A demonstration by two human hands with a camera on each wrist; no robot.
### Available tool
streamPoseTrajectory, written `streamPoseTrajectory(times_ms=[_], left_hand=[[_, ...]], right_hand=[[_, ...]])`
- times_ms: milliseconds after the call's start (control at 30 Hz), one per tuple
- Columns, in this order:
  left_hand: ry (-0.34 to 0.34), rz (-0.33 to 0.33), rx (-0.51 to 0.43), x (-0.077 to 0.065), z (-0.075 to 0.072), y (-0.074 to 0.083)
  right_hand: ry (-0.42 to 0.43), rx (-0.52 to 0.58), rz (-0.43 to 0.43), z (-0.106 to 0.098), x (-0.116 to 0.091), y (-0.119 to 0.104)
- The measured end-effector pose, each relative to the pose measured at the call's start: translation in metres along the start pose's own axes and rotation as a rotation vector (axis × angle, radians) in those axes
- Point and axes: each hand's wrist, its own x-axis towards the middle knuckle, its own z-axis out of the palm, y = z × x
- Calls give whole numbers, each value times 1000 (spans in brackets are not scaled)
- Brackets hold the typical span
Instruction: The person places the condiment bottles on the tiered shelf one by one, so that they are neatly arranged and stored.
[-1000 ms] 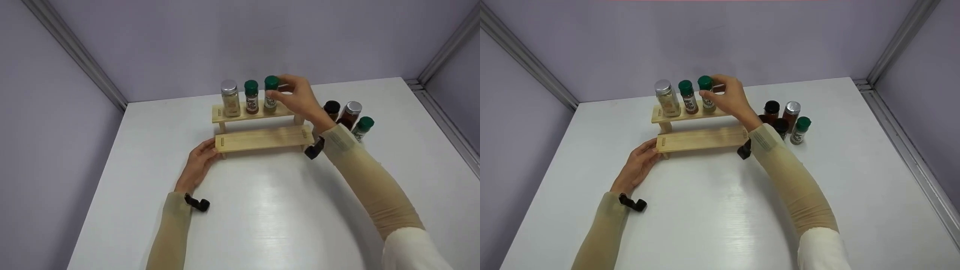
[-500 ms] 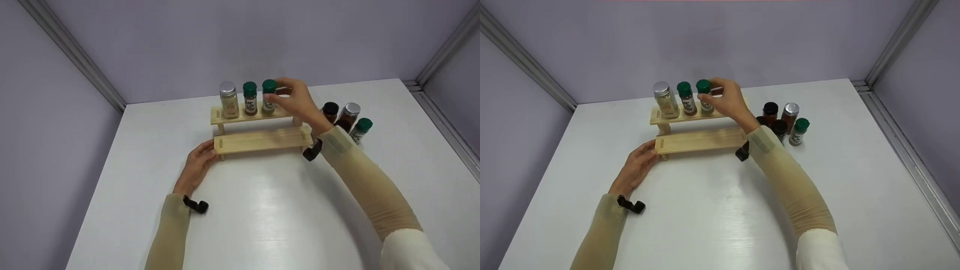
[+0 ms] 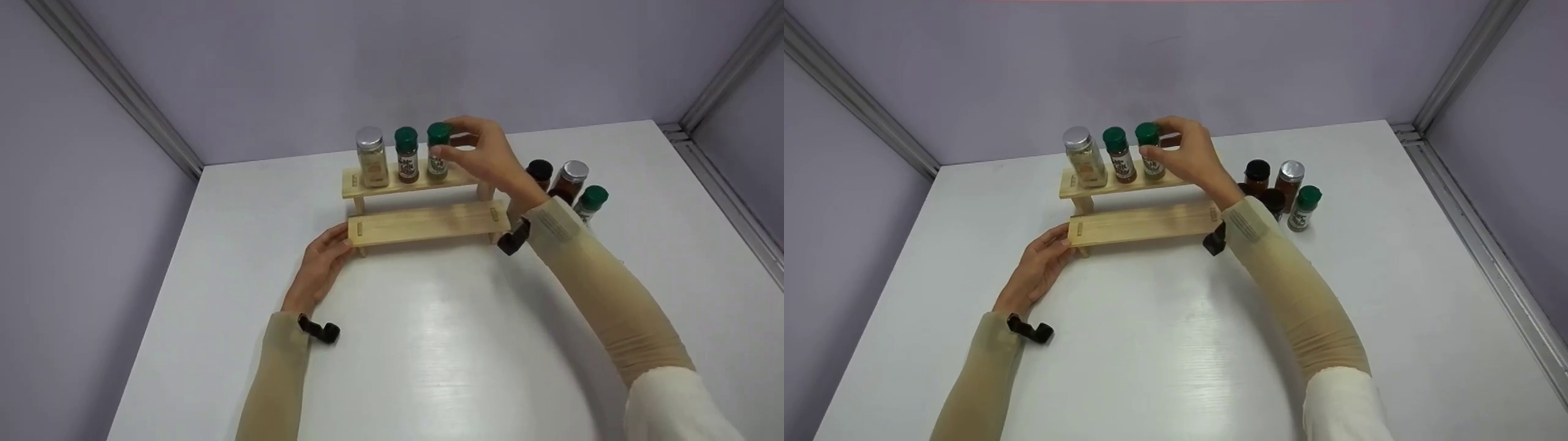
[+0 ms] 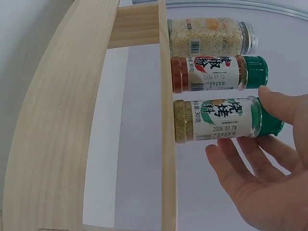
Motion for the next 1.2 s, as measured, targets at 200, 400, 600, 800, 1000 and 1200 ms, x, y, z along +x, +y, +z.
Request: streamPoseTrajectory(times_ms=[200,400,600,800,1000,1200], left_hand=[[-2,-1,0,-1,-1,1],[-5,6,6,-2,-1,1],[-7,8,17,-3,0,0],[-3,6,1,-4,-1,2],[2,6,-6,-4,-1,2],[-2,0,-6,-5,1,1]], right_hand=[[-1,-34,-46,-13,-9,-9],[6,-82,-53,-31,-26,-17],[43,-103,-68,-52,-45,-20],[89,-119,-68,-78,-63,-17],[165,-161,-16,-106,-82,-4],[243,-174,1,-132,-98,16]])
